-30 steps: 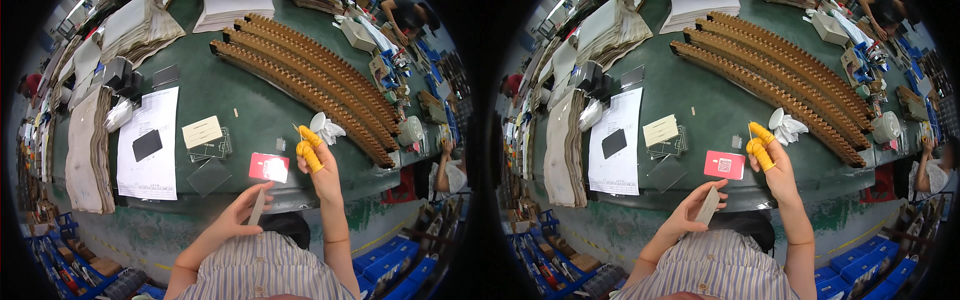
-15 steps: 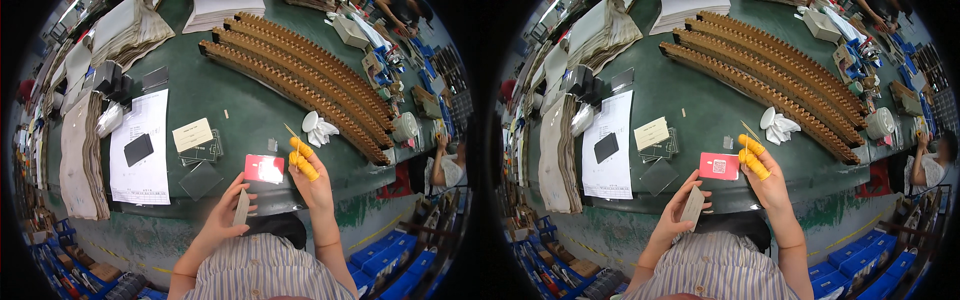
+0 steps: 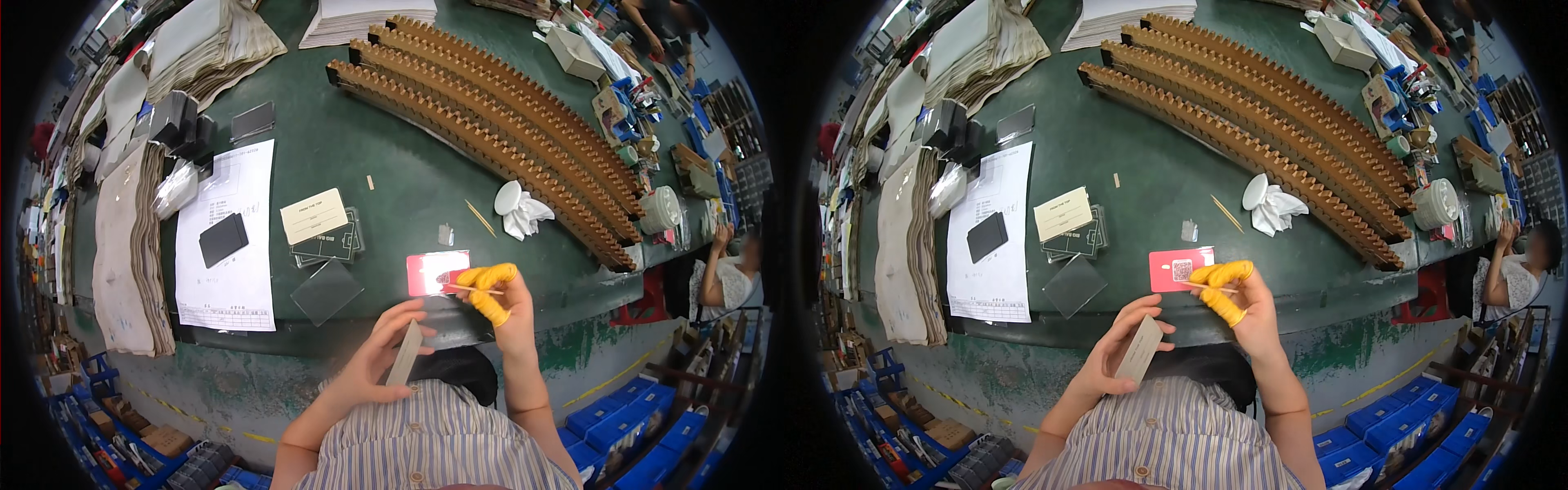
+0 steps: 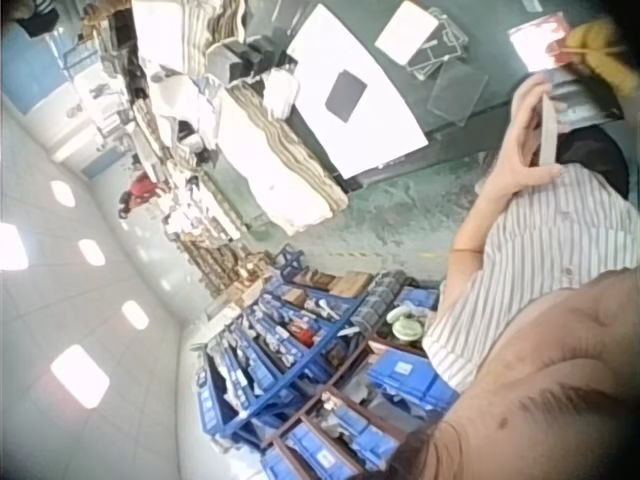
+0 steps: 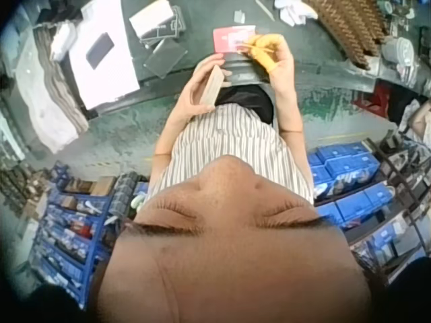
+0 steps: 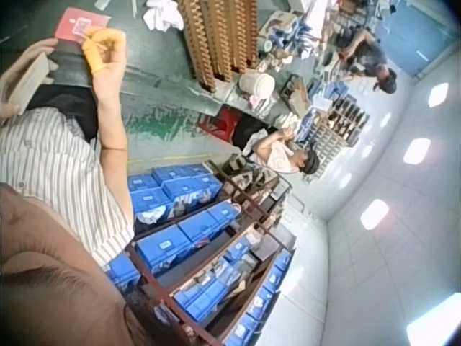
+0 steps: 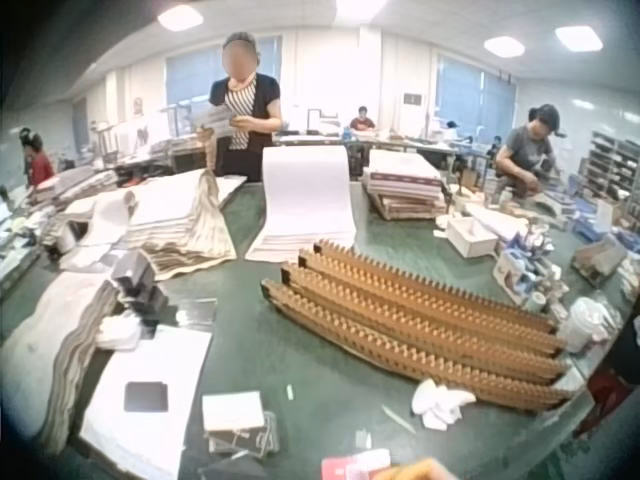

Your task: The person assembles small rectangular cards by inserting a wooden stick into a slot on the side of each card. They handle the cards one at a time, using a small tool to assist with the insertion, and place the finished units into a stack on the table.

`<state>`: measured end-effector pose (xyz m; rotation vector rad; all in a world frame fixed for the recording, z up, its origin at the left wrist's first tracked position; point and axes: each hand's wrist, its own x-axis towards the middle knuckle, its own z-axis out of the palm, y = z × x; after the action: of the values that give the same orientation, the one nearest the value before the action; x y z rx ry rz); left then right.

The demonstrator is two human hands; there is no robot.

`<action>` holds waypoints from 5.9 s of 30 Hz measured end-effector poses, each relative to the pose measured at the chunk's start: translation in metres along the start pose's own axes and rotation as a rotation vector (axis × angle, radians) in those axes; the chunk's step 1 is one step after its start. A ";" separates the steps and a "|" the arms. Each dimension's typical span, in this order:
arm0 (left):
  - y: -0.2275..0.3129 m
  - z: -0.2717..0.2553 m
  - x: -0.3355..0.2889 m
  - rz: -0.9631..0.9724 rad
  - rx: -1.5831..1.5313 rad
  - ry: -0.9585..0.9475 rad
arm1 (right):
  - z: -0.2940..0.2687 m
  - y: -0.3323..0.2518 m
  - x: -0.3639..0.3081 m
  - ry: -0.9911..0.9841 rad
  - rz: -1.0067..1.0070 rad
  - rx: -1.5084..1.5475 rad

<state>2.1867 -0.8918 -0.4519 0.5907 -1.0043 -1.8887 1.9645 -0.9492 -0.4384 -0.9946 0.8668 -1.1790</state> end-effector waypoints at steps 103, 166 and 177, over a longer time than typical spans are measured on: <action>0.010 0.009 0.016 0.150 0.599 0.223 | 0.020 0.023 -0.032 0.064 -0.356 -0.301; 0.014 0.006 0.011 0.182 0.603 0.237 | 0.033 0.018 -0.049 -0.092 -0.407 -0.542; 0.015 0.006 0.010 0.184 0.603 0.249 | 0.028 0.019 -0.047 -0.191 -0.457 -0.599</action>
<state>2.1847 -0.9021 -0.4366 1.0137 -1.4099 -1.2992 1.9881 -0.8969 -0.4451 -1.8390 0.8823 -1.1925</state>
